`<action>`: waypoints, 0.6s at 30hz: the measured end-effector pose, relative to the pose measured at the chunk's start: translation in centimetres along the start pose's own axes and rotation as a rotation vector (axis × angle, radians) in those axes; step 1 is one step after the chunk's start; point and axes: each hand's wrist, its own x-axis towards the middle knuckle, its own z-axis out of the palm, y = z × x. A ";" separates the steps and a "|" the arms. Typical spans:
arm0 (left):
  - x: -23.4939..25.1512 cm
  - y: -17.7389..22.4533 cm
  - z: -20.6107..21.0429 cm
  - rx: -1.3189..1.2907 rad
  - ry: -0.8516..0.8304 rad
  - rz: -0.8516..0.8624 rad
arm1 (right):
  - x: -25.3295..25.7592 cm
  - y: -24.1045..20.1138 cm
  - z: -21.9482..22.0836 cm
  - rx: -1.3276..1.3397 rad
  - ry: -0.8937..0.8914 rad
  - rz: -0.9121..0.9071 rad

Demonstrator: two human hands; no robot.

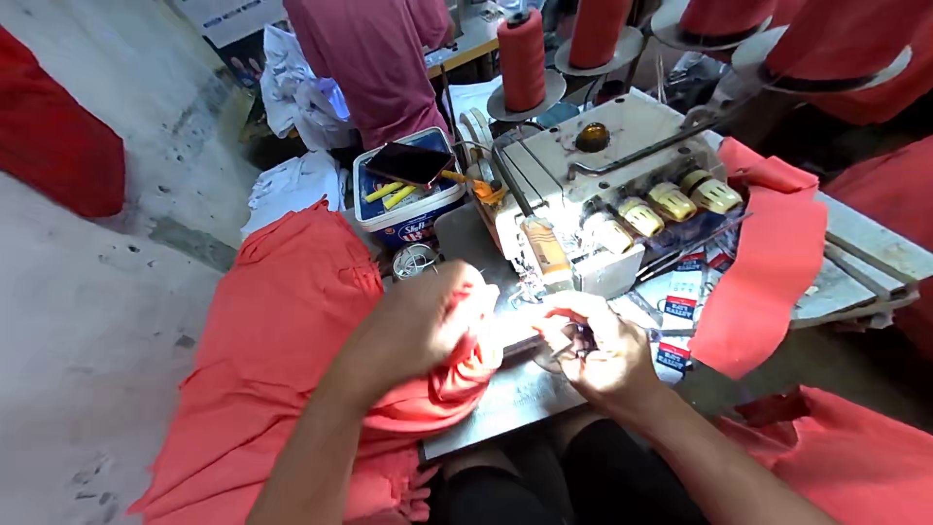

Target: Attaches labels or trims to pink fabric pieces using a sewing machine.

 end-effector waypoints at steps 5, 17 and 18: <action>3.2 -1.8 -2.2 -0.264 0.162 -0.102 | -2.3 1.6 1.1 -0.062 -0.018 0.065; 6.2 -2.1 -1.3 -0.454 0.186 -0.077 | -3.3 2.7 1.7 -0.010 0.078 0.020; 5.7 -2.0 -1.2 -0.430 0.152 -0.073 | -3.3 2.7 1.7 -0.006 0.081 0.021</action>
